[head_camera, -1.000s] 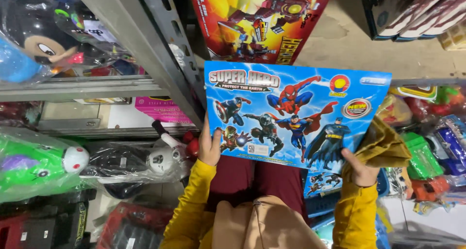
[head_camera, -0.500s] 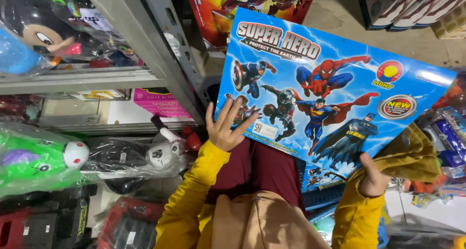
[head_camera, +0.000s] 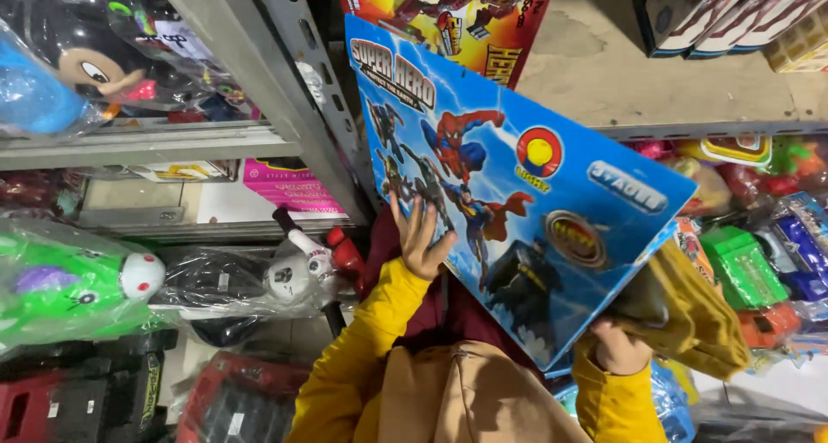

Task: Clean and organize toy boxes on the action figure section shelves using a cloth.

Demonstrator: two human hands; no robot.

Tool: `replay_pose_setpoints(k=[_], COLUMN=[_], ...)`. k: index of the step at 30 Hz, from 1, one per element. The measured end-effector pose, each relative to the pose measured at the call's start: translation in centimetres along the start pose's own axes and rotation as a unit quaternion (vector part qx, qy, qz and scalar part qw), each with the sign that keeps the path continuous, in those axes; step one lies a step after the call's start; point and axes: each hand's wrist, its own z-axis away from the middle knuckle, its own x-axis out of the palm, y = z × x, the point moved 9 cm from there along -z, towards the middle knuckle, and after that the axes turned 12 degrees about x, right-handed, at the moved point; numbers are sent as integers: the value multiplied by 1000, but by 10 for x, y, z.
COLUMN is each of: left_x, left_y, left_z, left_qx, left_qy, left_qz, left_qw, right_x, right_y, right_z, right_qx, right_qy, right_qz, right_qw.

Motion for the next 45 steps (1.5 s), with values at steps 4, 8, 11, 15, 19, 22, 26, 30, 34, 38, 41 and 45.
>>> replay_pose_setpoints(k=[4,8,11,15,19,22,26,30,34,38,41,45], left_x=[1,-22,-39,-82,-81,-83,-46,14,41,33,-10,-37], left_y=[-5,-22,-18,12,7,2,4,24,37,22,-23,-79], left_z=[34,49,56,81,107,136,139,170,169,173,178,126], left_qx=[-26,-80,-177,-309,-403,-370,-435,-512,-582,-553,-503,-574], left_qy=[23,71,62,48,38,437,452,394,355,353,395,158], left_qz=[-10,25,-3,-39,-60,310,491,584,595,620,595,513], left_qw=[999,994,982,949,912,759,604,492,425,431,486,619], right_x=[19,57,96,114,121,120,116,46,52,57,37,40], right_y=[27,33,22,26,32,48,69,134,82,16,-6,-24], right_z=[-55,-121,-144,-157,-166,-170,-172,-178,-166,-162,-169,-175], right_qx=[90,18,-2,-34,-25,-5,21,29,51,43,9,-6], right_qy=[76,77,74,37,33,22,6,-20,-6,28,33,35], right_qz=[-38,227,73,-7,-18,-22,-14,-82,-86,-53,-28,23], right_qw=[992,971,995,999,999,999,1000,996,995,997,999,999])
